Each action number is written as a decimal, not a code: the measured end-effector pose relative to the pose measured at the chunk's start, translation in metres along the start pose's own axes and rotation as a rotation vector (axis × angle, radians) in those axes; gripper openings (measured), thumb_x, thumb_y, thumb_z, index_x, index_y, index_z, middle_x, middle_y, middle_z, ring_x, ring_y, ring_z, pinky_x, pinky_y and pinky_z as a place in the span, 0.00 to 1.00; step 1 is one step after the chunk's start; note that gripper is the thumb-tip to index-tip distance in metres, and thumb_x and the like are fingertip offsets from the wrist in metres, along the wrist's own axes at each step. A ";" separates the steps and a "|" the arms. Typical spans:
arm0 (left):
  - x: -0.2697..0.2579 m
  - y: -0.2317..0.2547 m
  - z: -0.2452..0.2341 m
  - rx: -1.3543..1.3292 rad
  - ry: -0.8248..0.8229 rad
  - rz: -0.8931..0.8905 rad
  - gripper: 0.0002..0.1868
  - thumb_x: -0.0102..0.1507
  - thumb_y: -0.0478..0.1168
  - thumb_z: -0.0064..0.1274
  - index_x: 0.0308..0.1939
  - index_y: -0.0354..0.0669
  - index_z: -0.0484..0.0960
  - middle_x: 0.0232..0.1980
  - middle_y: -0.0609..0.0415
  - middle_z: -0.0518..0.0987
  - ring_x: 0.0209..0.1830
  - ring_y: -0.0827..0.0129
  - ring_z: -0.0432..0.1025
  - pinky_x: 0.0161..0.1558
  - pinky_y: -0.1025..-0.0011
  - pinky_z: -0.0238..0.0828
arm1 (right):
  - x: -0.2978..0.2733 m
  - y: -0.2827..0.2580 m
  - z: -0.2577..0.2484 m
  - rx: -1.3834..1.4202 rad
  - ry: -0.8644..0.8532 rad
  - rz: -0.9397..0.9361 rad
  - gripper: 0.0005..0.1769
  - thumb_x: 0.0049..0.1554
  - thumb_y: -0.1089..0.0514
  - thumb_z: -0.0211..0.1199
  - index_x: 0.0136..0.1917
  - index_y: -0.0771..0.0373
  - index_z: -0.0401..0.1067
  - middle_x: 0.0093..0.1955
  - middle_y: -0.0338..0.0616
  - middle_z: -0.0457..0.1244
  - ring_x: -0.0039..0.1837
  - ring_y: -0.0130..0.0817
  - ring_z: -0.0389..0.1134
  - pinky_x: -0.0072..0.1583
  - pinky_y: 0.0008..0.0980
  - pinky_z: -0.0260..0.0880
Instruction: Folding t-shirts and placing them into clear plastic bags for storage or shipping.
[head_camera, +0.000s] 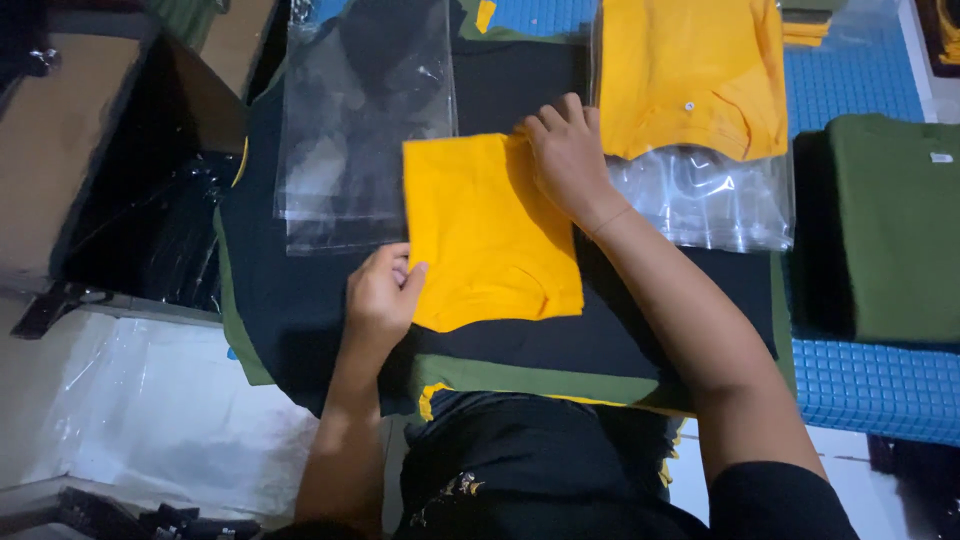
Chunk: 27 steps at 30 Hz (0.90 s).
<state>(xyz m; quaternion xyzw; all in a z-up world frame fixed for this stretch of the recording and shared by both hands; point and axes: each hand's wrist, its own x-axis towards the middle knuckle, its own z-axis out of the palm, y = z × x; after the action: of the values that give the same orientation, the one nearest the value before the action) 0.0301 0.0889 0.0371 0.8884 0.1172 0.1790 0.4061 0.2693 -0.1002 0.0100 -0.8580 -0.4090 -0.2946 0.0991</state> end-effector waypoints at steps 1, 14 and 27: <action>-0.005 0.003 -0.002 0.000 -0.005 -0.002 0.12 0.61 0.30 0.60 0.47 0.28 0.80 0.36 0.46 0.82 0.25 0.65 0.75 0.27 0.72 0.74 | 0.001 -0.003 -0.002 0.001 -0.003 0.003 0.11 0.59 0.64 0.62 0.55 0.63 0.76 0.51 0.45 0.64 0.57 0.44 0.56 0.61 0.39 0.56; 0.017 -0.034 -0.003 0.355 -0.408 -0.499 0.27 0.69 0.57 0.46 0.67 0.48 0.75 0.50 0.51 0.83 0.54 0.51 0.78 0.52 0.56 0.74 | -0.006 -0.053 -0.038 0.087 -0.740 0.367 0.36 0.64 0.51 0.55 0.79 0.70 0.52 0.53 0.60 0.69 0.51 0.52 0.74 0.52 0.50 0.77; 0.015 -0.026 -0.013 -0.079 -0.384 -0.495 0.29 0.71 0.45 0.50 0.69 0.26 0.66 0.55 0.28 0.81 0.56 0.43 0.78 0.51 0.53 0.76 | -0.057 -0.028 -0.077 0.991 -0.644 0.585 0.54 0.56 0.61 0.60 0.84 0.69 0.30 0.78 0.79 0.46 0.77 0.72 0.52 0.76 0.64 0.52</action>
<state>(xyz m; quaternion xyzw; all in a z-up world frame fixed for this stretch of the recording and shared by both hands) 0.0361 0.1201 0.0283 0.8340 0.2442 -0.0919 0.4861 0.1870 -0.1502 0.0369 -0.8317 -0.2556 0.2392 0.4310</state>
